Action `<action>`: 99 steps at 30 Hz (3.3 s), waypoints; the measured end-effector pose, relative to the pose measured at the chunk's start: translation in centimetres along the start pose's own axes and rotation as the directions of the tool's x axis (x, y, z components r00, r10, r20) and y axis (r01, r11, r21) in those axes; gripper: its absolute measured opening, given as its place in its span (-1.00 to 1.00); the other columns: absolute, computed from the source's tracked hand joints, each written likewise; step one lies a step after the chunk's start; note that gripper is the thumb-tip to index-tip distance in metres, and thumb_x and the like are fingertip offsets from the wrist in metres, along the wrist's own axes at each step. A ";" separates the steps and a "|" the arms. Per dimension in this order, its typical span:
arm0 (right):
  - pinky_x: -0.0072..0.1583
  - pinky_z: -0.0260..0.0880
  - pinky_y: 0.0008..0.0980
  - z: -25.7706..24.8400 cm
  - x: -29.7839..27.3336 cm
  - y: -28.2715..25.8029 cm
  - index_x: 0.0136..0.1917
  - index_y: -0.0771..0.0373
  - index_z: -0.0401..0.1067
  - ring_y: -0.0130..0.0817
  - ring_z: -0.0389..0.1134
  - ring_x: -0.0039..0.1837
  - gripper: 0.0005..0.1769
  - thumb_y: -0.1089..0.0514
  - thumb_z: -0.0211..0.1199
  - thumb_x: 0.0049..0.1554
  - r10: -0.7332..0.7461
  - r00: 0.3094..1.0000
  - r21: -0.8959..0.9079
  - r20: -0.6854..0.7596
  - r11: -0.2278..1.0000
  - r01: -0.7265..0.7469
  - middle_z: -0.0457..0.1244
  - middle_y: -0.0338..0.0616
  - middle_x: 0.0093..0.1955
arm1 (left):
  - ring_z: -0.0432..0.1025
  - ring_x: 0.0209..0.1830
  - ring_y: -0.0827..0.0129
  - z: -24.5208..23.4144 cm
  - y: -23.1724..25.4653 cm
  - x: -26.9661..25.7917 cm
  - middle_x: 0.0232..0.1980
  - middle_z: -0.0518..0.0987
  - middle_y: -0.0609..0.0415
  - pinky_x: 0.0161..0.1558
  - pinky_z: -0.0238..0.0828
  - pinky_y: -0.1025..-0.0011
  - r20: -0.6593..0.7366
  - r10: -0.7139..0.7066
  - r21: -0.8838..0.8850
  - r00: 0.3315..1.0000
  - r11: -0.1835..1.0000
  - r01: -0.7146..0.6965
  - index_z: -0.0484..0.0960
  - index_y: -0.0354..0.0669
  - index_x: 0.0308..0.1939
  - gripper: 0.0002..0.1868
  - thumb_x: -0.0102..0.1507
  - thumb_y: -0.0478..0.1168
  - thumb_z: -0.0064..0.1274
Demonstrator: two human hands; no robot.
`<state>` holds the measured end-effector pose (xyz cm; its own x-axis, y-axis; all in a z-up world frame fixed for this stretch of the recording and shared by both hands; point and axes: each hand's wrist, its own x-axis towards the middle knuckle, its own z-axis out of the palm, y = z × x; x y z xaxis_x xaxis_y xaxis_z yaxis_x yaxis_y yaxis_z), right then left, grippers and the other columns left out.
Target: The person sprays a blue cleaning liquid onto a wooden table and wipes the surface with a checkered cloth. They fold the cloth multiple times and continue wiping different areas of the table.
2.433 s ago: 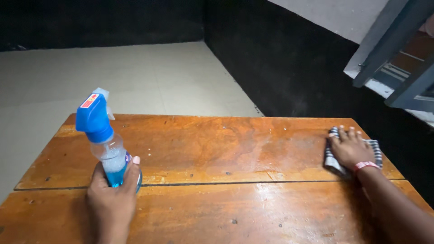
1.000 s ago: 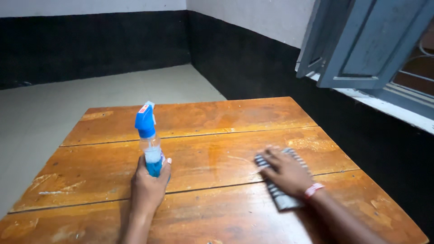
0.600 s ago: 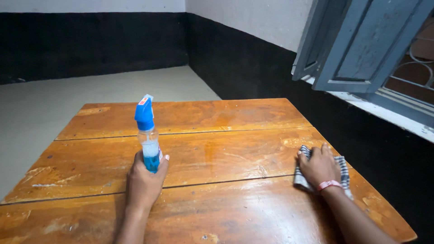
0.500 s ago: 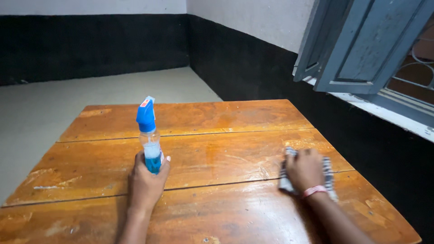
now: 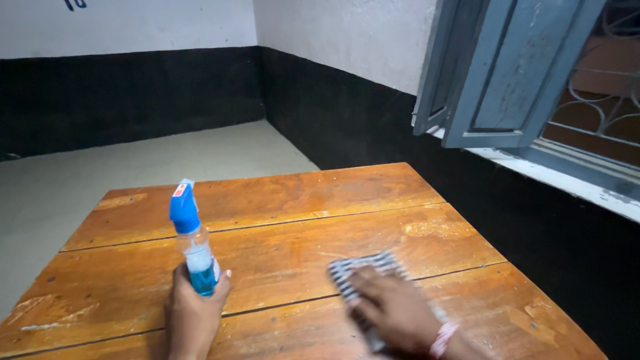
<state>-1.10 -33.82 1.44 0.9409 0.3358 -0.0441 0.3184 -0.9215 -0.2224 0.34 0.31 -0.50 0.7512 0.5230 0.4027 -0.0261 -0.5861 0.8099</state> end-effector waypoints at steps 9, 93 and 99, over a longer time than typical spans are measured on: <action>0.62 -0.30 0.02 -2.0 -0.1 15.1 0.67 -0.12 -0.15 -0.23 -0.34 0.72 -0.21 -0.38 -0.53 0.27 0.588 0.801 -0.209 -0.109 0.774 -0.597 -0.34 -0.19 0.73 | 0.51 0.01 -0.17 1.0 -1.2 0.3 -0.01 0.60 -0.29 0.03 0.42 -0.02 -0.069 0.102 0.029 0.992 0.994 -0.101 0.46 -0.29 0.20 -0.31 0.08 -0.06 0.33; 0.05 0.56 -0.34 -7.9 -1.9 1.8 0.05 0.01 0.64 -0.37 0.54 0.00 -0.79 0.00 0.34 0.16 0.409 0.909 0.256 -0.083 0.890 -0.378 0.50 -0.24 -0.01 | 0.46 0.00 -0.06 -0.6 3.4 -3.4 -0.04 0.50 -0.15 0.00 0.44 0.11 -0.012 0.714 0.101 0.700 0.698 -0.709 0.50 -0.26 0.00 -0.64 0.14 -0.27 0.16; -0.09 0.54 -0.38 -11.3 -2.8 -1.4 -0.07 0.19 0.56 -0.32 0.50 -0.06 -0.81 0.11 0.39 0.03 0.032 0.834 0.068 -0.551 0.998 0.006 0.43 -0.12 -0.03 | 0.51 -0.12 -0.05 -0.4 3.4 -3.4 -0.11 0.56 -0.13 -0.11 0.47 0.12 0.092 0.656 0.056 0.749 0.748 -0.661 0.53 -0.26 -0.03 -0.68 0.17 -0.24 0.14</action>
<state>-2.91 -35.67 12.87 0.8585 0.1428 0.4926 0.3158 -0.9039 -0.2884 -2.59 -3.18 1.08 0.6068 -0.0494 0.7933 -0.4792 -0.8191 0.3155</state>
